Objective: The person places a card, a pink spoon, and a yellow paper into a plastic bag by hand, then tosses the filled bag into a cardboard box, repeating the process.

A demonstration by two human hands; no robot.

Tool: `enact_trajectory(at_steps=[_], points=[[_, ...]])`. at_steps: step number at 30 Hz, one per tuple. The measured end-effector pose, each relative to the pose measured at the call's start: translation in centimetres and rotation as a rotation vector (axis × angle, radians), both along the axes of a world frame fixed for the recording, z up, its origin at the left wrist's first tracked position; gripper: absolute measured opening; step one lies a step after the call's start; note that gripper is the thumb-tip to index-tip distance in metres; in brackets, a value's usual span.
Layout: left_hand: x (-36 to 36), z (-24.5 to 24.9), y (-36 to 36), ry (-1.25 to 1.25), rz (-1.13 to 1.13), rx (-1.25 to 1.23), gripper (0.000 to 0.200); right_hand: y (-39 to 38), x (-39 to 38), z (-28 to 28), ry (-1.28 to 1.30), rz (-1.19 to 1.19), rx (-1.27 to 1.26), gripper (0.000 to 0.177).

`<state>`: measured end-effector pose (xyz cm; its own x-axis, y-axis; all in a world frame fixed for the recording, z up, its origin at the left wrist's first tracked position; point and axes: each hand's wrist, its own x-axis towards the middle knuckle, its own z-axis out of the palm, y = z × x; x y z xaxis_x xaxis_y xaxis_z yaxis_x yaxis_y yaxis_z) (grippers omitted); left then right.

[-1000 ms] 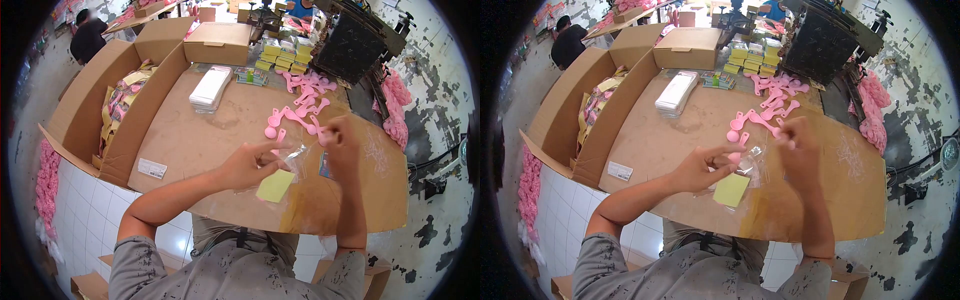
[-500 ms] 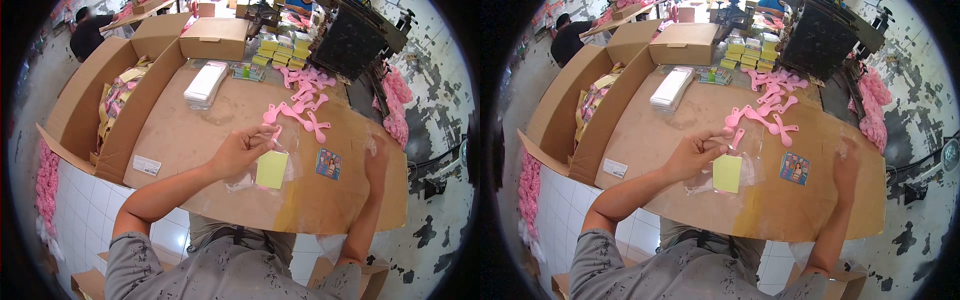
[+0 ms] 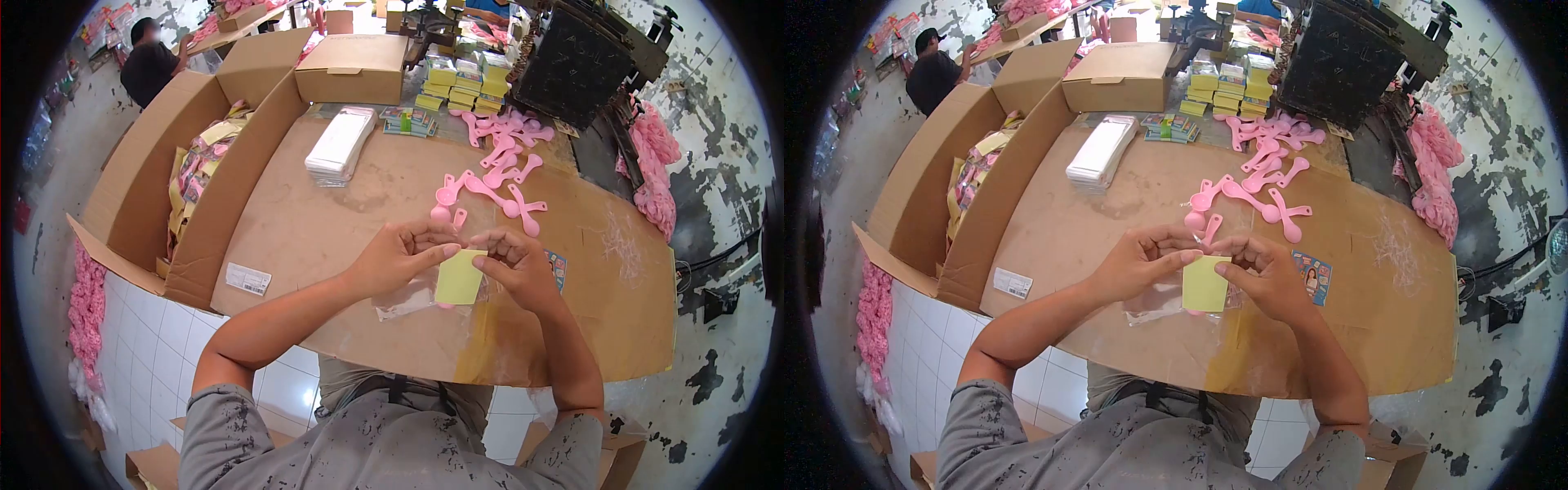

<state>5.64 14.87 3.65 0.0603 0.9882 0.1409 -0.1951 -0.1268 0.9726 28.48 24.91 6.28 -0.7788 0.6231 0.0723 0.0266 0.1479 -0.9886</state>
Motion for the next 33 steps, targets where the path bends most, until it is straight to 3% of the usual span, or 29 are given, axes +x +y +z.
enact_trajectory(at_steps=[8, 15, 21, 26, 27, 29, 33], points=[[0.3, 0.0, -0.3, -0.021, 0.041, -0.100, 0.030, 0.2, 0.5, -0.4, 0.044, -0.124, -0.080, 0.016], [0.7, 0.3, -0.5, 0.003, 0.059, -0.064, 0.027, 1.5, 1.6, -1.6, 0.084, -0.049, -0.014, 0.015], [-1.1, -0.3, -0.3, 0.381, 0.027, 0.040, 0.023, 1.5, 1.8, -1.4, 0.074, -0.028, 0.125, 0.015], [-0.6, -0.4, -0.1, 0.150, 0.024, -0.007, 0.023, 1.8, 2.4, -0.9, 0.062, 0.016, 0.061, 0.016], [-0.4, -0.1, 0.0, 0.084, 0.021, -0.039, 0.024, 1.7, 2.2, -1.0, 0.040, -0.003, 0.148, 0.016], [-0.6, -0.4, 0.1, 0.181, 0.017, -0.038, 0.024, 1.3, 1.9, -1.1, -0.005, -0.041, 0.320, 0.016], [-0.5, -0.2, 0.1, 0.142, -0.016, -0.046, 0.025, 1.6, 1.9, -2.1, 0.020, -0.045, 0.254, 0.019]])
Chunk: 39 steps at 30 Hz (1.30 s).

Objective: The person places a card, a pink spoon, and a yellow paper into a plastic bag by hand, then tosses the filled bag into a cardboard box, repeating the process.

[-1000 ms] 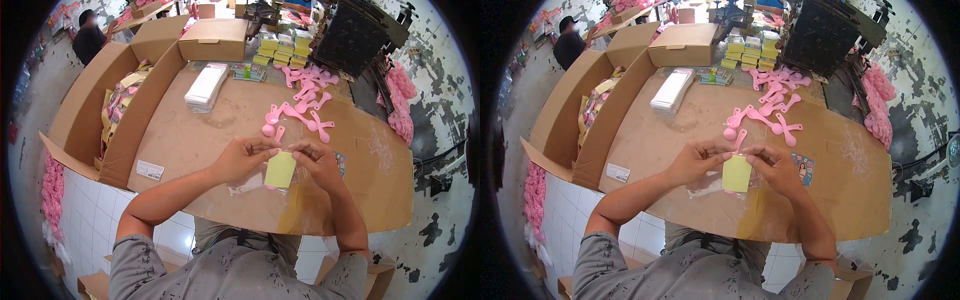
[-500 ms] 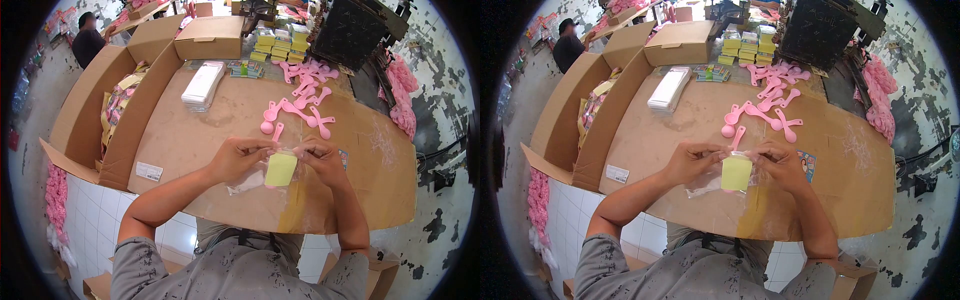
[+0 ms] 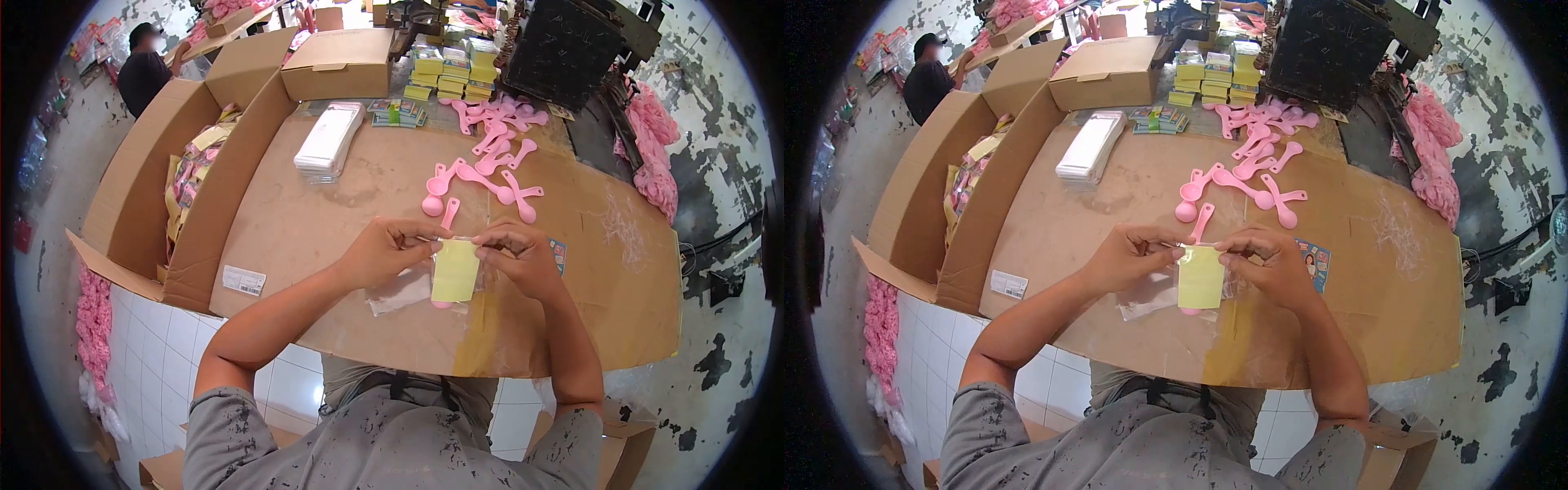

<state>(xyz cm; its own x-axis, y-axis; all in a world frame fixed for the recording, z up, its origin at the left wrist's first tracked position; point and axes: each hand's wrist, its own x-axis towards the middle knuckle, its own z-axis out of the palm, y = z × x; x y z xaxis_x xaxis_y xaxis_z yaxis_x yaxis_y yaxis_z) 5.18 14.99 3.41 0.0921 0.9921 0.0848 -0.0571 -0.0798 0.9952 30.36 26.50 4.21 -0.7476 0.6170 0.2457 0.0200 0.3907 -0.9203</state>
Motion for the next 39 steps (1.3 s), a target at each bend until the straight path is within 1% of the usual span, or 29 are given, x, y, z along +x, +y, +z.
enact_trajectory(at_steps=[2, 5, 8, 9, 12, 15, 17, 18, 20, 22, 23, 24, 25, 26, 28, 29, 30, 31, 32, 33, 35, 38, 39], points=[[-0.1, 0.0, 0.1, 0.014, 0.009, -0.013, 0.027, -0.1, -0.1, -0.1, 0.011, -0.009, -0.096, 0.027], [-0.3, -0.7, 0.4, 0.001, 0.033, 0.001, 0.027, -1.3, -0.5, 1.9, 0.026, 0.065, -0.275, 0.040], [-0.7, -1.3, 0.7, 0.015, 0.052, 0.033, 0.028, -0.6, -0.1, 0.3, -0.039, 0.096, -0.229, 0.047], [-0.7, -0.9, 0.7, 0.027, 0.058, 0.043, 0.029, -0.6, -0.2, 0.5, -0.036, 0.089, -0.229, 0.046], [1.3, 0.3, 0.3, -0.243, 0.159, 0.156, 0.035, -0.7, -0.2, 1.1, -0.014, 0.082, -0.223, 0.045], [0.5, 0.2, -0.3, -0.028, 0.005, 0.090, 0.040, -0.9, -0.2, 1.7, 0.045, 0.095, -0.204, 0.044], [-0.3, -0.5, 0.0, 0.011, -0.058, 0.016, 0.040, -1.3, -0.3, 2.4, 0.093, 0.092, -0.201, 0.042], [-1.0, -0.5, 0.2, 0.033, -0.089, -0.021, 0.040, -1.0, 0.1, 3.0, 0.023, 0.036, -0.065, 0.041], [-3.3, 2.5, 0.2, 0.142, 0.053, -0.066, 0.034, 0.6, 2.0, 4.1, -0.116, -0.085, 0.206, 0.039], [-7.1, 3.2, 0.1, -0.036, 0.357, 0.167, 0.027, 2.1, 4.2, 4.5, -0.236, -0.240, 0.372, 0.037], [-8.3, 4.2, 0.1, -0.169, 0.598, 0.343, 0.028, 2.8, 5.3, 4.7, -0.296, -0.316, 0.456, 0.036], [-11.0, 4.3, 0.5, -0.335, 0.712, 0.520, 0.041, 3.5, 6.3, 4.3, -0.282, -0.356, 0.417, 0.035], [-10.7, 6.4, 0.0, -0.520, 0.864, 0.600, 0.053, 4.2, 7.0, 3.5, -0.268, -0.396, 0.376, 0.034], [-10.7, 6.3, 0.0, -0.590, 0.807, 0.609, 0.055, 4.6, 7.6, 2.9, -0.255, -0.433, 0.334, 0.033], [-10.9, 5.9, -0.2, -0.726, 0.697, 0.627, 0.059, 4.6, 8.1, 2.7, -0.399, -0.382, 0.486, 0.033], [-10.0, 4.7, 0.7, -0.621, 0.740, 0.543, 0.052, 4.5, 8.2, 2.5, -0.471, -0.354, 0.560, 0.033], [-9.7, 2.1, 1.6, -0.326, 0.702, 0.516, 0.046, 4.2, 8.0, 2.7, -0.461, -0.342, 0.503, 0.033], [-8.3, 1.5, 1.8, -0.035, 0.655, 0.483, 0.041, 3.7, 7.5, 3.2, -0.452, -0.329, 0.447, 0.033], [-7.0, 0.9, 1.6, 0.242, 0.547, 0.324, 0.037, 3.3, 7.0, 3.4, -0.443, -0.317, 0.391, 0.033], [-4.7, 1.8, 1.0, 0.510, 0.426, 0.159, 0.033, 2.7, 6.3, 3.1, -0.410, -0.271, 0.406, 0.033], [-1.8, 1.5, 0.2, 0.739, 0.278, 0.048, 0.041, 1.8, 5.2, 2.3, -0.344, -0.190, 0.436, 0.033], [-1.1, -0.3, 0.1, 1.014, 0.105, 0.239, 0.043, 1.8, 5.4, 1.5, -0.459, -0.246, 0.652, 0.033], [-1.0, -0.5, 0.1, 1.036, 0.085, 0.245, 0.037, 2.2, 6.0, 1.8, -0.499, -0.292, 0.633, 0.033]])
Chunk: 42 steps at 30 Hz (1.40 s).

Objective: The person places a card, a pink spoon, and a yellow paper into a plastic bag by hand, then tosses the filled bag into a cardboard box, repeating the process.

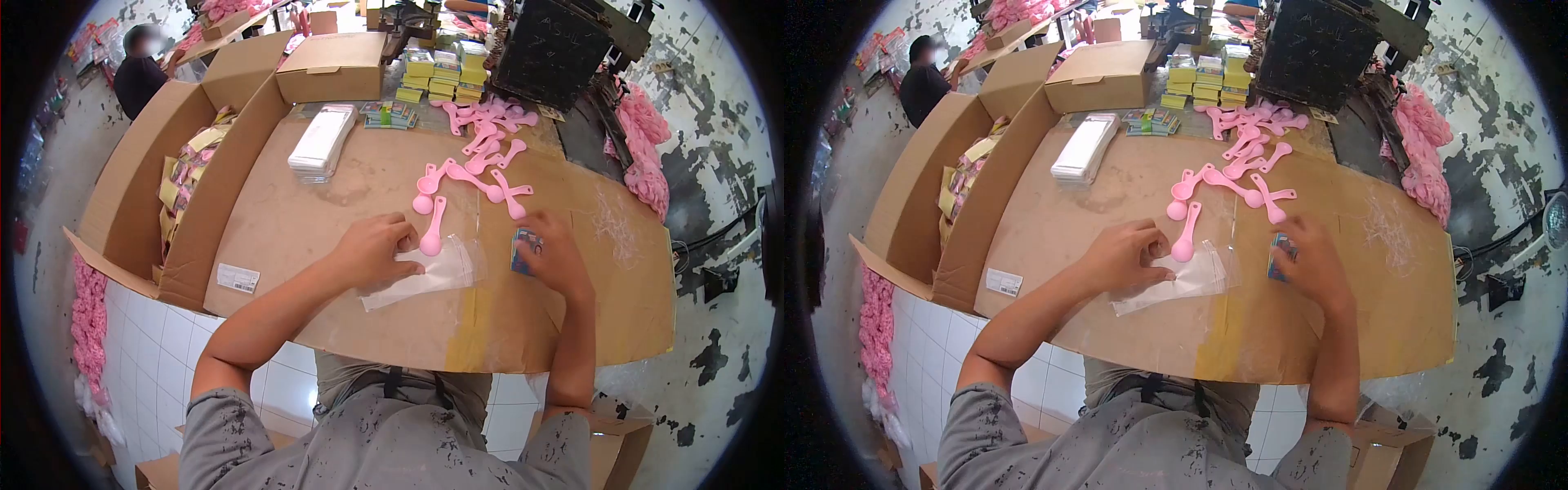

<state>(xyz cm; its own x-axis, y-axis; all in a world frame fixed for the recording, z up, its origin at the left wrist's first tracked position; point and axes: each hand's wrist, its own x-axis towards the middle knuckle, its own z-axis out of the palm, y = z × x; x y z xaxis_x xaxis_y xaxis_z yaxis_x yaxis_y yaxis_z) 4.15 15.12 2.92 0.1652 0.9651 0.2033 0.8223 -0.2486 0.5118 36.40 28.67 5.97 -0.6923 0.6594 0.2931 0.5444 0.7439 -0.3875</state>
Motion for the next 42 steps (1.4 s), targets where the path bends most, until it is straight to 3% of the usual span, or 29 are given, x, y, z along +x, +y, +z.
enact_trajectory(at_steps=[5, 8, 12, 14, 17, 20, 24, 26, 30, 33, 36, 38, 42], points=[[-0.2, -0.4, 0.1, -0.153, 0.020, -0.104, 0.030, 2.1, 4.6, 0.1, -0.165, -0.177, -0.123, 0.032], [0.0, -0.3, 0.3, -0.256, 0.017, -0.111, 0.025, 2.8, 4.7, -0.7, 0.017, -0.136, -0.237, 0.029], [-0.1, 0.5, 0.3, -0.449, 0.054, -0.273, 0.019, 2.8, 4.3, 0.6, 0.013, -0.183, -0.290, 0.025], [0.1, 0.0, 0.3, -0.637, 0.023, -0.226, 0.021, 3.0, 4.7, 0.9, -0.001, -0.179, -0.327, 0.024], [0.0, -0.3, 0.5, -0.779, 0.018, -0.291, 0.023, 2.5, 4.6, 1.5, 0.129, -0.134, -0.370, 0.021], [-0.1, 0.3, 0.3, -0.861, 0.007, -0.383, 0.025, 1.4, 3.5, 1.0, 0.495, 0.087, -0.768, 0.017], [-0.2, -0.8, 0.6, -0.840, 0.010, -0.356, 0.020, -0.4, 0.1, -0.5, 0.456, 0.473, -0.653, 0.012], [0.3, 0.1, 0.2, -0.712, 0.044, -0.354, 0.016, -2.1, -2.4, -0.2, 0.450, 0.601, -0.640, 0.013], [0.5, 0.1, 0.1, -0.624, 0.044, -0.340, 0.011, -3.4, -4.0, -1.0, 0.220, 0.515, -0.536, 0.016], [0.0, -0.4, 0.4, -0.654, -0.006, 0.004, 0.015, -3.5, -4.0, -1.5, 0.134, 0.446, -0.530, 0.020], [-0.8, 0.4, 0.5, -1.103, 0.015, -0.146, 0.015, -3.2, -3.8, -2.2, 0.184, 0.459, -0.532, 0.022], [-0.8, 1.5, 0.4, -1.166, 0.003, -0.216, 0.022, -2.9, -4.1, -2.3, 0.211, 0.532, -0.422, 0.024], [-0.8, 1.3, 0.3, -1.215, -0.023, -0.391, 0.029, -3.1, -4.0, -1.6, 0.317, 0.262, -0.487, 0.020]])
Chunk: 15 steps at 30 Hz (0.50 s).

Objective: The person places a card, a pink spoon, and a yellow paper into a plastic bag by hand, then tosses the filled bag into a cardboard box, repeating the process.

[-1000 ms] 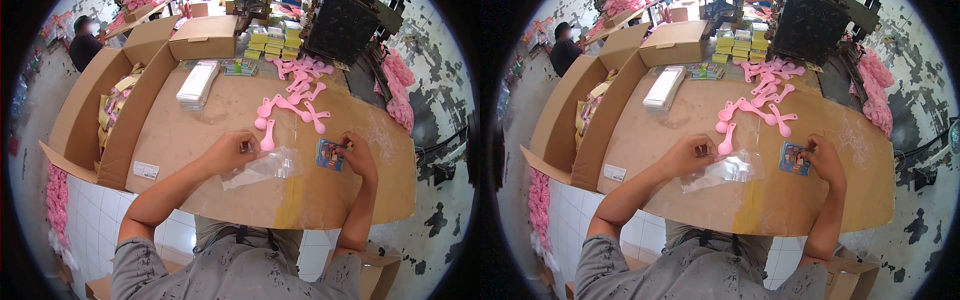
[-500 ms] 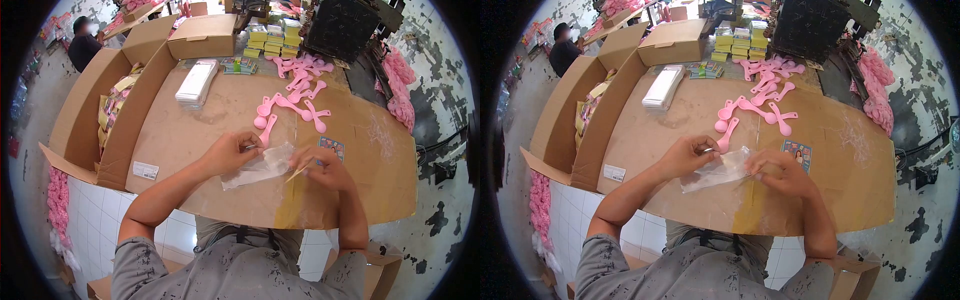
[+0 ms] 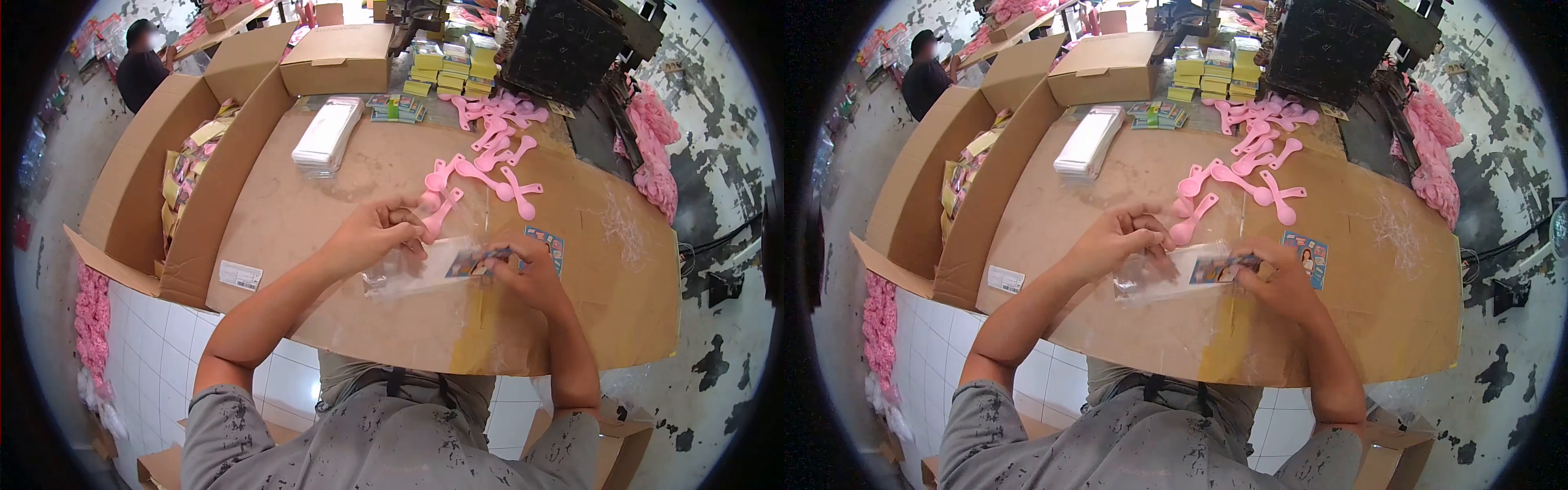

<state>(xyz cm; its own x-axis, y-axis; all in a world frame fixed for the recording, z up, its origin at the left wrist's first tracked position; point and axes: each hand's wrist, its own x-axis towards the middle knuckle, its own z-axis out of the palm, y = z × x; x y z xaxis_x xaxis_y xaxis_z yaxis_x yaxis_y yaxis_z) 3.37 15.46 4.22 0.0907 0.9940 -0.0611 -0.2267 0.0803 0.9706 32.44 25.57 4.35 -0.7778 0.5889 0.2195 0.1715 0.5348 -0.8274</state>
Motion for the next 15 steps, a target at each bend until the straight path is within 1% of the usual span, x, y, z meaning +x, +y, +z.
enact_trajectory(at_steps=[2, 3, 5, 6, 8, 9, 11, 14, 15], points=[[0.4, 0.2, -0.2, 0.085, -0.016, -0.066, 0.030, -0.8, -0.3, 1.0, -0.017, -0.173, -0.110, 0.023], [0.6, 0.3, -0.2, 0.128, -0.025, -0.098, 0.032, -0.8, -0.6, 0.9, 0.058, -0.205, -0.144, 0.026], [0.9, 0.1, -0.2, 0.205, -0.027, -0.081, 0.030, -0.8, -1.0, 0.3, 0.211, -0.271, -0.214, 0.033], [1.0, 0.0, -0.2, 0.245, -0.029, -0.074, 0.029, -0.6, -1.0, 0.4, 0.253, -0.271, -0.206, 0.035], [1.0, -1.1, -0.1, 0.199, -0.038, 0.016, 0.027, -0.3, -0.9, 0.5, 0.336, -0.271, -0.189, 0.040], [1.2, -1.1, -0.1, 0.175, -0.042, 0.062, 0.026, -0.3, -0.8, 0.5, 0.356, -0.272, -0.200, 0.039], [1.4, -0.7, -0.3, 0.150, -0.050, 0.002, 0.025, -0.3, -0.7, 0.4, 0.395, -0.275, -0.222, 0.038], [1.7, -0.7, -0.3, 0.132, -0.058, -0.018, 0.024, -0.6, -0.8, 0.3, 0.332, -0.202, -0.132, 0.038], [1.8, -0.9, -0.4, 0.129, -0.060, -0.014, 0.024, -0.4, -0.6, 0.3, 0.244, -0.153, -0.006, 0.040]])
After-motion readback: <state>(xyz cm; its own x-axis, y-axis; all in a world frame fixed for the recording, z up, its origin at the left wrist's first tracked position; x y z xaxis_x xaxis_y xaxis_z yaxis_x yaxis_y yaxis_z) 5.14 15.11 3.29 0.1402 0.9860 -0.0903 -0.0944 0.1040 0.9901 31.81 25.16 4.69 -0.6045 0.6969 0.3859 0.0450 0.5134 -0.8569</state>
